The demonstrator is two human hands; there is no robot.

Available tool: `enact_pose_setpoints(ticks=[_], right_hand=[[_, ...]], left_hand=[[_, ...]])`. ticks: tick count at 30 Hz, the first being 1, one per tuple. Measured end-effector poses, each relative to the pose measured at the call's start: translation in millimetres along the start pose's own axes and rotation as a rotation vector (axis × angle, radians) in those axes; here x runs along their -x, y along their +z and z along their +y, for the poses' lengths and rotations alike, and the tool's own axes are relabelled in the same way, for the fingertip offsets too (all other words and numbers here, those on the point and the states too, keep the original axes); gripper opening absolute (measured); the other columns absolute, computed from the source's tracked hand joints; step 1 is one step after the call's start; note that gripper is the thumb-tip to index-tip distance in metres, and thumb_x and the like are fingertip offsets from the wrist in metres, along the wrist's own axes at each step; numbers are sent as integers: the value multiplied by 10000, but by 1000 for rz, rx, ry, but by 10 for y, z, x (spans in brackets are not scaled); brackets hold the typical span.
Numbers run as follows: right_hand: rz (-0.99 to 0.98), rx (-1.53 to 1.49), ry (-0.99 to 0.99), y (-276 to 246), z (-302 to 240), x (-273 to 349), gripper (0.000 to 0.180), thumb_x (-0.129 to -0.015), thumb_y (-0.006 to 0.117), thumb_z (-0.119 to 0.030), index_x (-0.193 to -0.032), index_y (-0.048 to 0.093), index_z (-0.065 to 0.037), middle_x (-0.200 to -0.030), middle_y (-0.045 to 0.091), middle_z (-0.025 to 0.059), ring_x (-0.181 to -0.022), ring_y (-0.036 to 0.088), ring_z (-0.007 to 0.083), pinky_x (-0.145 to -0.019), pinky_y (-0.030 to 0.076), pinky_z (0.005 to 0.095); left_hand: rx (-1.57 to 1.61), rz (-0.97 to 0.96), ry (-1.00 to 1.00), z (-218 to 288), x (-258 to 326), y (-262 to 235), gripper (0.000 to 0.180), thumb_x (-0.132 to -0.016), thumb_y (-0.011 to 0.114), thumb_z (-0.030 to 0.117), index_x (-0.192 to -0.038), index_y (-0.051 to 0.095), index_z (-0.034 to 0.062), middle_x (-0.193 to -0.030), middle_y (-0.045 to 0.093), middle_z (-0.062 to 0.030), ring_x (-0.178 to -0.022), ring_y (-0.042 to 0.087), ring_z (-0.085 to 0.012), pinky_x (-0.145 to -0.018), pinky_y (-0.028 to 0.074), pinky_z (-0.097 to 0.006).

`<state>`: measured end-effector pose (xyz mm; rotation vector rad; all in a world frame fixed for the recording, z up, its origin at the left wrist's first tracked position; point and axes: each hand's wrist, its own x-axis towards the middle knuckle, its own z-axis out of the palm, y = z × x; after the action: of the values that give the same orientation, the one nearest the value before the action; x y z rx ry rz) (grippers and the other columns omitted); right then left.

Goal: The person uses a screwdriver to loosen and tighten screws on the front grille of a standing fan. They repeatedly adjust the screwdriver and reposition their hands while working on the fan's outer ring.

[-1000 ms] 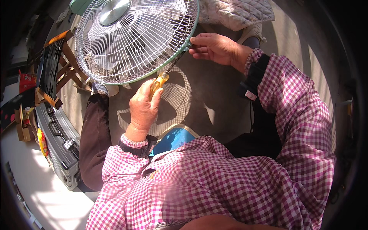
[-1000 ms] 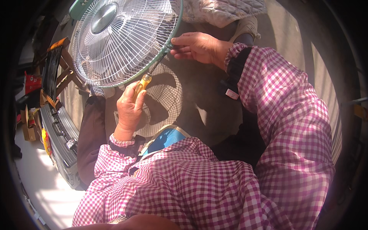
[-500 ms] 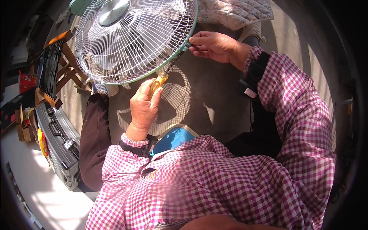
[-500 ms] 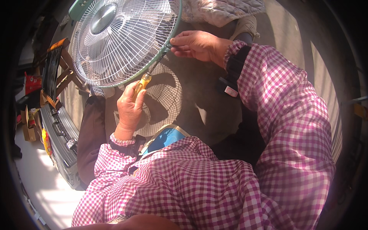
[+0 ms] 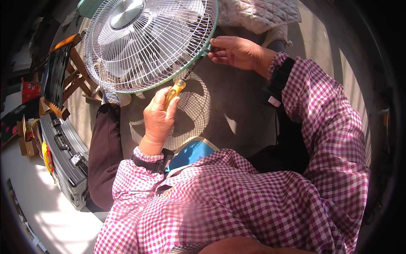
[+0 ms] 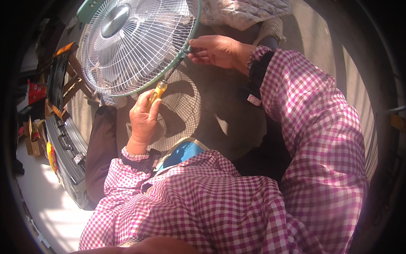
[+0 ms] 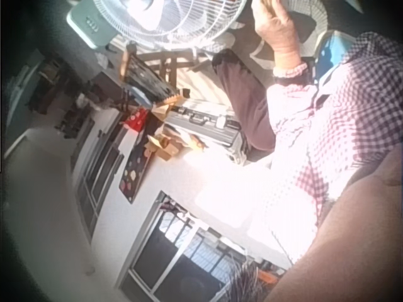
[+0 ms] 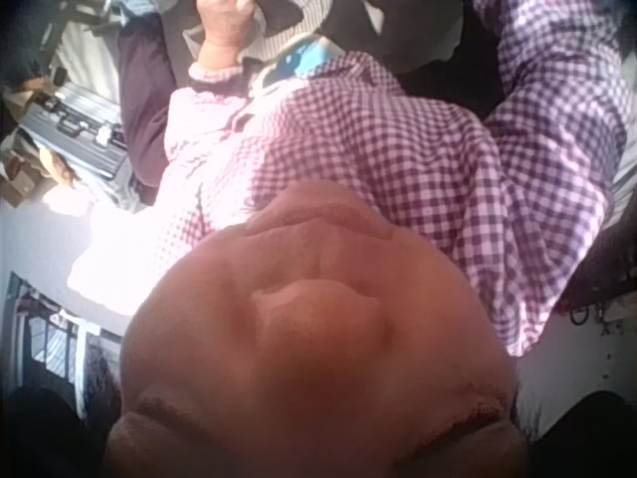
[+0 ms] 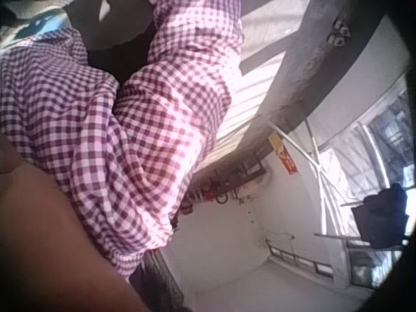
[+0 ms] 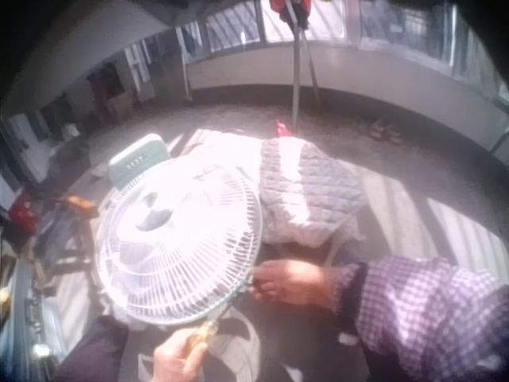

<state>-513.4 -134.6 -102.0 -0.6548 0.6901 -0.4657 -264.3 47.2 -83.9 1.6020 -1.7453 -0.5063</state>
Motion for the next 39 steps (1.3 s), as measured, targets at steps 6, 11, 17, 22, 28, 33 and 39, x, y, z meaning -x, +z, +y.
enact_pose_setpoints(ticks=[6, 11, 17, 22, 28, 33, 39], right_hand=[[7, 14, -11, 4, 12, 9, 175, -920, 646, -152, -1026, 608, -18, -1014, 652, 67, -947, 650, 162, -871, 546, 307], [106, 14, -14, 75, 0, 58, 165, -896, 672, -124, -1002, 612, -13, -990, 652, 70, -930, 651, 162, -854, 552, 307], [129, 94, 16, 88, -86, 84, 158, -888, 684, -123, -983, 615, -17, -966, 651, 62, -895, 646, 151, -826, 552, 292], [113, 96, -7, 55, -49, 19, 169, -886, 694, -141, -981, 618, -23, -966, 651, 61, -898, 638, 139, -834, 540, 283], [136, 149, -39, 66, -23, 37, 143, -914, 669, -163, -975, 612, -47, -959, 655, 42, -897, 641, 122, -839, 533, 263], [89, 153, -50, 67, -64, 82, 150, -930, 650, -164, -1012, 602, -47, -982, 662, 42, -919, 651, 129, -867, 536, 275], [79, 179, -25, 38, -59, 47, 146, -937, 638, -149, -1022, 603, -36, -989, 663, 48, -926, 650, 127, -884, 531, 275]], left_hand=[[-4, -10, -6, -6, 8, 4, 300, -861, 703, 146, -1125, 604, 42, -1009, 683, -152, -884, 687, -307, -756, 542, -344], [-5, -11, -11, 0, 7, 4, 298, -860, 704, 147, -1122, 606, 43, -1004, 685, -151, -878, 688, -309, -755, 542, -343], [2, -23, -36, 8, 8, 11, 279, -871, 693, 100, -1128, 614, 28, -1044, 688, -122, -908, 686, -240, -791, 530, -310], [-27, 0, 18, -12, 1, 17, 297, -858, 707, 145, -1118, 606, 41, -1007, 685, -156, -882, 687, -311, -759, 544, -343], [0, -6, -11, -6, 6, 32, 298, -859, 707, 148, -1118, 605, 41, -1006, 685, -156, -881, 687, -314, -754, 545, -345], [-17, -14, -12, 13, -2, 20, 288, -864, 701, 133, -1119, 609, 34, -1011, 687, -143, -883, 688, -283, -760, 539, -330], [3, -36, -41, 31, -17, 5, 271, -871, 692, 112, -1116, 615, 28, -1006, 691, -130, -873, 689, -251, -766, 533, -312]])
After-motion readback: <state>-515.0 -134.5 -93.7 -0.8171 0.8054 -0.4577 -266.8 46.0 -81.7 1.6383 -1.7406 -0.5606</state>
